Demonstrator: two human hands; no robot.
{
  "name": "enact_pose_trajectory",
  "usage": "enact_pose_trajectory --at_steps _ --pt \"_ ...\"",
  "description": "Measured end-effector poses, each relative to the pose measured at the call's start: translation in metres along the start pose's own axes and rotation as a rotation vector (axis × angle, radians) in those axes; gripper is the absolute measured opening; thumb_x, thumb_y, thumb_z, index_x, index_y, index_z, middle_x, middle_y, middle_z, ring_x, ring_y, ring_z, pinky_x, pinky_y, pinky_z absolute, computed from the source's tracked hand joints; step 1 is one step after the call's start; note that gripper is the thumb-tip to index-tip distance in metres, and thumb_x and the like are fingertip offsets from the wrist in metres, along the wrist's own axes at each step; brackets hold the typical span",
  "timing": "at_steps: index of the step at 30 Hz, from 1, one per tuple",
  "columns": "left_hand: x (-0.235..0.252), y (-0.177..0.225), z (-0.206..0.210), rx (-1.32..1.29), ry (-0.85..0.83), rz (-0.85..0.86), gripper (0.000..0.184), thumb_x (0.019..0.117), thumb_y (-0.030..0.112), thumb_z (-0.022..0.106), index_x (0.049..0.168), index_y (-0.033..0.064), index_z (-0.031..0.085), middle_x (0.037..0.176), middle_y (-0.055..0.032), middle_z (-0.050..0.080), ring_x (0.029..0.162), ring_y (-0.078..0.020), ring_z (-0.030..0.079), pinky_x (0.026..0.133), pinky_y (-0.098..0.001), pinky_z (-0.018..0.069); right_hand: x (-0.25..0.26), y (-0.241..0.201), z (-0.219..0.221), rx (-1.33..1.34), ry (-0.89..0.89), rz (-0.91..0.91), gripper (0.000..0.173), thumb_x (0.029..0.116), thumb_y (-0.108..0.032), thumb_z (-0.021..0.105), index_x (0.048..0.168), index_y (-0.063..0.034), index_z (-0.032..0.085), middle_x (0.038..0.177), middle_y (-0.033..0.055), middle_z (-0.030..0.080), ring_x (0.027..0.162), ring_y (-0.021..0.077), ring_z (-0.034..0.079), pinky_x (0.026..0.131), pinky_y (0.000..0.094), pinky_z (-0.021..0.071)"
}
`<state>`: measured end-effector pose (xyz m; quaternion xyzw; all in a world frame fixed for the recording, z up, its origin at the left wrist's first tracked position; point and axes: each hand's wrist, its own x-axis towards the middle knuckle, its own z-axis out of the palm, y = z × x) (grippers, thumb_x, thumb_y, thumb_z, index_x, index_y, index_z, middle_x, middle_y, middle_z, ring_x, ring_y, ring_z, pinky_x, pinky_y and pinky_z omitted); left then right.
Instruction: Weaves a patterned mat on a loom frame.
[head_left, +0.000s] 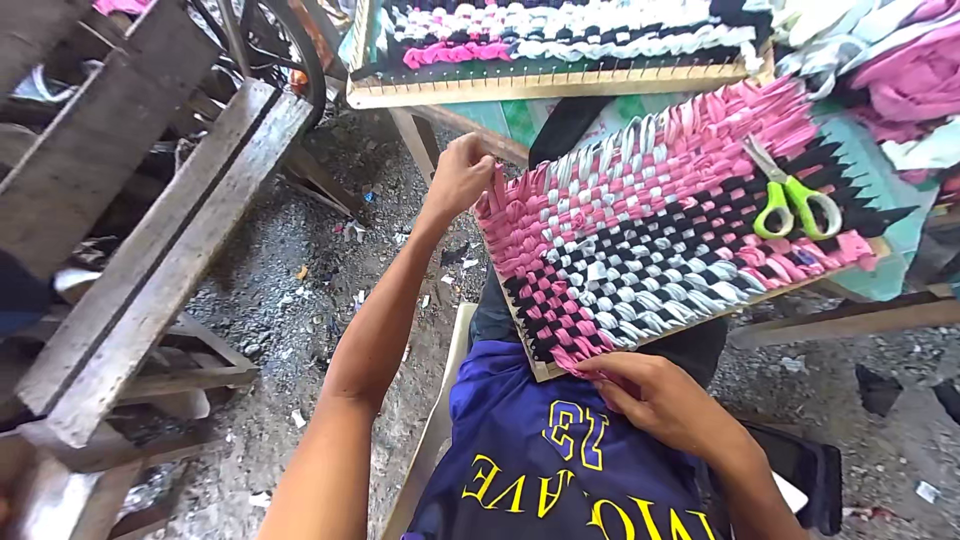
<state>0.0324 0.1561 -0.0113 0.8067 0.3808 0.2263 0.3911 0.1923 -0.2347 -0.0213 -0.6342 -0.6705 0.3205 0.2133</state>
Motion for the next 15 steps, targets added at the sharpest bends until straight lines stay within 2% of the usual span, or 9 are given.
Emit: enact_pose_trajectory --at_steps 3,6,10,15 --pt "-0.005 -0.010 -0.008 -0.191 0.007 -0.032 0.016 0.0965 0.011 0.058 0.108 0.0027 0.066 0.083 -0.0048 0.071 0.071 -0.0110 0.067 0.068 -0.0311 0.0563 -0.001 0.001 0.002 0.009 0.011 0.003 0.032 0.1008 -0.028 0.051 0.125 -0.0260 0.072 0.108 -0.0024 0.073 0.090 0.0128 0.069 0.079 0.0431 0.0584" --pt "-0.011 -0.015 -0.015 -0.301 -0.104 -0.050 0.020 0.0975 0.012 0.065 0.114 0.0053 0.074 0.089 -0.0037 0.074 0.074 -0.0092 0.068 0.071 -0.0276 0.0567 -0.002 0.001 0.002 0.016 0.002 0.007 0.032 0.1004 -0.029 0.052 0.126 -0.0265 0.071 0.108 -0.0022 0.073 0.091 0.0132 0.069 0.079 0.0439 0.0584" --pt "-0.008 -0.021 -0.013 -0.315 -0.119 -0.039 0.015 0.0936 0.012 0.072 0.106 0.0048 0.077 0.085 -0.0028 0.075 0.072 -0.0084 0.069 0.069 -0.0275 0.0585 0.001 0.001 0.002 0.010 -0.011 0.005 0.031 0.1005 -0.028 0.052 0.125 -0.0264 0.072 0.109 -0.0020 0.073 0.091 0.0136 0.069 0.079 0.0441 0.0583" --pt "0.007 -0.025 0.003 -0.209 -0.077 -0.244 0.015 0.0920 0.016 0.073 0.100 0.0041 0.077 0.081 -0.0039 0.073 0.068 -0.0096 0.067 0.067 -0.0306 0.0572 0.000 0.000 0.002 0.007 -0.027 0.017 0.032 0.1004 -0.028 0.052 0.126 -0.0267 0.071 0.111 -0.0021 0.073 0.095 0.0141 0.069 0.082 0.0449 0.0580"
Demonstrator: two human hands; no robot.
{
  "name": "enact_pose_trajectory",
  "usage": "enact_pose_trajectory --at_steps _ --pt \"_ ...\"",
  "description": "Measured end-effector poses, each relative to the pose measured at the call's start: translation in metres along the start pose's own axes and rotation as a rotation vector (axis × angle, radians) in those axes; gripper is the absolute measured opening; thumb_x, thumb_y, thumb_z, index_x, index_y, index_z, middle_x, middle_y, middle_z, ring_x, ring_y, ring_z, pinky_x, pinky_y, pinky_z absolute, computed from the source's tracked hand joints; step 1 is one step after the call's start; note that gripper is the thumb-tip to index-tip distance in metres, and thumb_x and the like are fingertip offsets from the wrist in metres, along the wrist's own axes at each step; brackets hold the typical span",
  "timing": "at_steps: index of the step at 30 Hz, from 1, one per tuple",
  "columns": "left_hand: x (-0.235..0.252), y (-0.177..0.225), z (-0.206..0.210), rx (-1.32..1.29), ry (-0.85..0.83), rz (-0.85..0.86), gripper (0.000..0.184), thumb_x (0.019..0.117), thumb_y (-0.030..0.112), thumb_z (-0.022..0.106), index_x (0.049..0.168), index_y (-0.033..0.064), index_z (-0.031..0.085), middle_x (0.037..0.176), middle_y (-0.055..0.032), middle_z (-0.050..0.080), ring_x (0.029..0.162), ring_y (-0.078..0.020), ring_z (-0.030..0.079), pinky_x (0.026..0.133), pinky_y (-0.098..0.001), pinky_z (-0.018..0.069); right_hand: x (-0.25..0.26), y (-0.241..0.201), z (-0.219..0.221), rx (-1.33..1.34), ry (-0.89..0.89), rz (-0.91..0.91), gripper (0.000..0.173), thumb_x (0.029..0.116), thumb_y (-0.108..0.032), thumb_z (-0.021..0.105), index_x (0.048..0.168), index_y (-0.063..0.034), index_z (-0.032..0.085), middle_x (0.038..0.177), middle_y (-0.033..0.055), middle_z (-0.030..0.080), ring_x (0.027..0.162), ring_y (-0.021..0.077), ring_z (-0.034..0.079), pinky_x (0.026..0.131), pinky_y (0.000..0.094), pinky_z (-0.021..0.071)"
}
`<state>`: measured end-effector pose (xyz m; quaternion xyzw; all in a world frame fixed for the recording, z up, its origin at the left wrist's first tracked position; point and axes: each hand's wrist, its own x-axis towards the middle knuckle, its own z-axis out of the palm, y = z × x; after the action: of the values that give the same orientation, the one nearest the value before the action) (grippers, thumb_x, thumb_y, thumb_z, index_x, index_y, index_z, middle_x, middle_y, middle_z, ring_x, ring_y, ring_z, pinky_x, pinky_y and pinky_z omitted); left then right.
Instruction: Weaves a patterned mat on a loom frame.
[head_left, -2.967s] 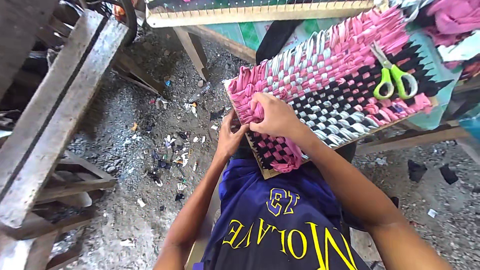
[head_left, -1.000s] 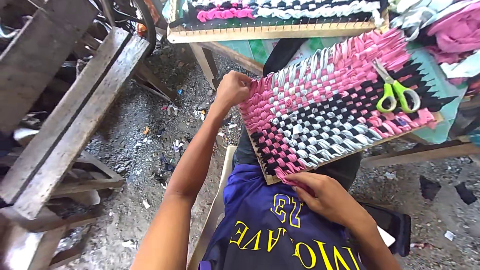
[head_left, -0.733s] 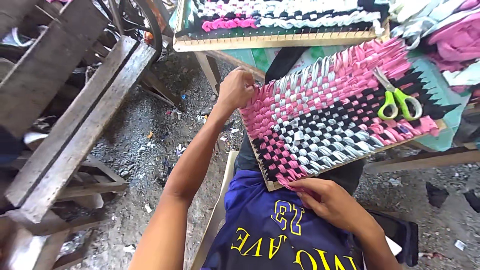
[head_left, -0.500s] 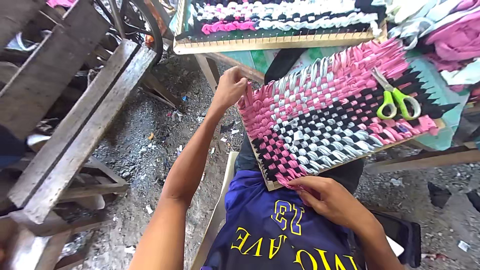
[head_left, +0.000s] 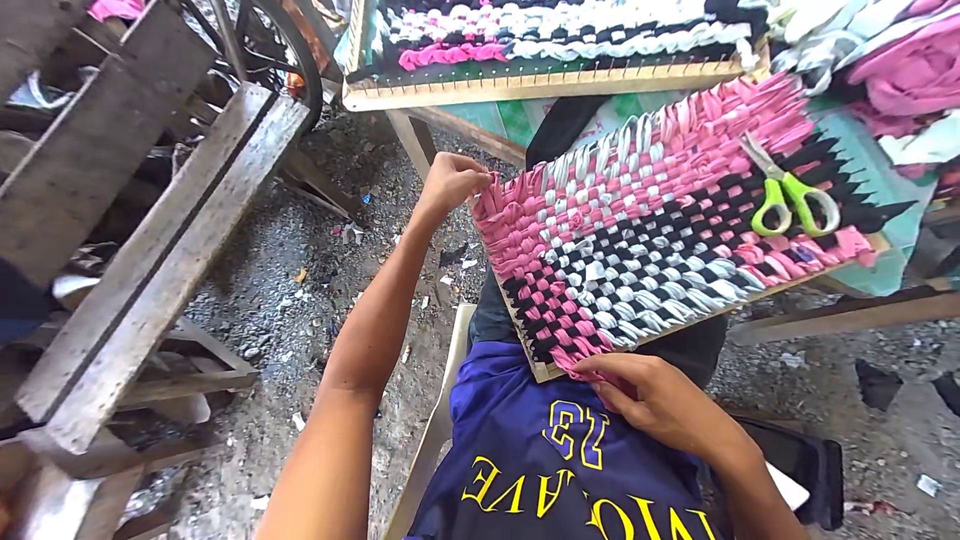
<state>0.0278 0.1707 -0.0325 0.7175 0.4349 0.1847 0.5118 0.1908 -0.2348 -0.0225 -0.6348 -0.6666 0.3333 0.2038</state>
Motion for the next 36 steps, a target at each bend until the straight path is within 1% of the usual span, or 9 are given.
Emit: enact_pose_trajectory --at_steps 3,6,11,14,21,24,26,32,36 --pt "0.007 -0.005 0.004 0.057 0.018 -0.029 0.015 0.0907 0.017 0.072 0.099 0.0059 0.078 0.081 -0.0033 0.073 0.069 -0.0102 0.065 0.067 -0.0326 0.0551 -0.001 0.000 0.000 0.002 -0.003 -0.001 0.033 0.1001 -0.028 0.052 0.127 -0.0262 0.070 0.112 -0.0014 0.073 0.094 0.0148 0.070 0.080 0.0458 0.0582" --pt "0.005 -0.009 0.002 0.131 0.014 0.153 0.015 0.0891 0.015 0.074 0.099 0.0055 0.078 0.090 -0.0072 0.076 0.081 -0.0153 0.072 0.079 -0.0410 0.0597 -0.002 0.000 0.001 0.001 0.007 -0.015 0.032 0.1012 -0.028 0.051 0.127 -0.0243 0.070 0.111 -0.0009 0.073 0.092 0.0146 0.069 0.080 0.0449 0.0581" --pt "-0.005 -0.008 0.004 0.077 0.048 0.435 0.015 0.0951 0.008 0.064 0.104 0.0016 0.073 0.094 -0.0071 0.074 0.083 -0.0114 0.071 0.079 -0.0323 0.0608 -0.002 -0.003 0.001 0.006 0.024 -0.020 0.032 0.1025 -0.029 0.049 0.126 -0.0221 0.071 0.115 -0.0016 0.073 0.098 0.0132 0.070 0.085 0.0425 0.0581" --pt "-0.004 -0.012 0.010 0.010 0.054 0.410 0.014 0.0949 0.006 0.064 0.105 0.0012 0.072 0.092 -0.0066 0.074 0.080 -0.0106 0.070 0.077 -0.0310 0.0598 -0.002 -0.002 0.002 0.007 0.014 -0.025 0.032 0.1026 -0.028 0.049 0.125 -0.0214 0.071 0.114 -0.0008 0.073 0.100 0.0138 0.070 0.086 0.0428 0.0581" --pt "-0.004 0.001 0.013 0.297 0.036 0.401 0.019 0.0911 0.004 0.065 0.108 0.0022 0.072 0.105 -0.0113 0.073 0.089 -0.0177 0.071 0.082 -0.0374 0.0600 -0.001 -0.004 0.001 -0.002 0.016 -0.017 0.032 0.1016 -0.027 0.050 0.124 -0.0214 0.071 0.113 -0.0009 0.073 0.097 0.0137 0.070 0.084 0.0428 0.0580" --pt "-0.011 0.003 0.007 0.374 0.044 0.502 0.014 0.0875 0.003 0.067 0.099 0.0032 0.075 0.104 -0.0138 0.071 0.095 -0.0212 0.070 0.086 -0.0387 0.0590 -0.002 -0.006 0.001 -0.023 0.006 -0.003 0.031 0.1005 -0.027 0.050 0.123 -0.0192 0.071 0.105 0.0012 0.073 0.089 0.0162 0.069 0.078 0.0444 0.0578" --pt "-0.018 0.003 0.002 0.402 -0.004 0.528 0.014 0.0885 0.004 0.067 0.098 0.0038 0.078 0.101 -0.0140 0.072 0.094 -0.0214 0.070 0.086 -0.0392 0.0587 -0.003 -0.008 0.000 -0.032 -0.009 0.010 0.029 0.1000 -0.027 0.051 0.119 -0.0169 0.071 0.097 0.0023 0.072 0.083 0.0173 0.068 0.074 0.0441 0.0571" --pt "-0.036 0.007 -0.008 0.357 -0.092 0.349 0.028 0.0997 0.022 0.064 0.121 0.0072 0.075 0.113 -0.0115 0.074 0.101 -0.0184 0.072 0.092 -0.0399 0.0591 0.000 -0.008 0.004 -0.068 -0.059 0.011 0.026 0.0969 -0.029 0.051 0.103 -0.0124 0.070 0.089 0.0042 0.069 0.082 0.0199 0.067 0.071 0.0456 0.0553" --pt "-0.037 -0.002 0.011 0.330 0.043 0.348 0.021 0.0936 0.020 0.071 0.110 0.0082 0.078 0.104 -0.0116 0.073 0.096 -0.0185 0.071 0.088 -0.0376 0.0591 0.001 -0.017 0.012 -0.049 -0.011 0.022 0.025 0.0961 -0.030 0.049 0.094 -0.0121 0.067 0.086 0.0036 0.064 0.083 0.0191 0.065 0.071 0.0428 0.0529"
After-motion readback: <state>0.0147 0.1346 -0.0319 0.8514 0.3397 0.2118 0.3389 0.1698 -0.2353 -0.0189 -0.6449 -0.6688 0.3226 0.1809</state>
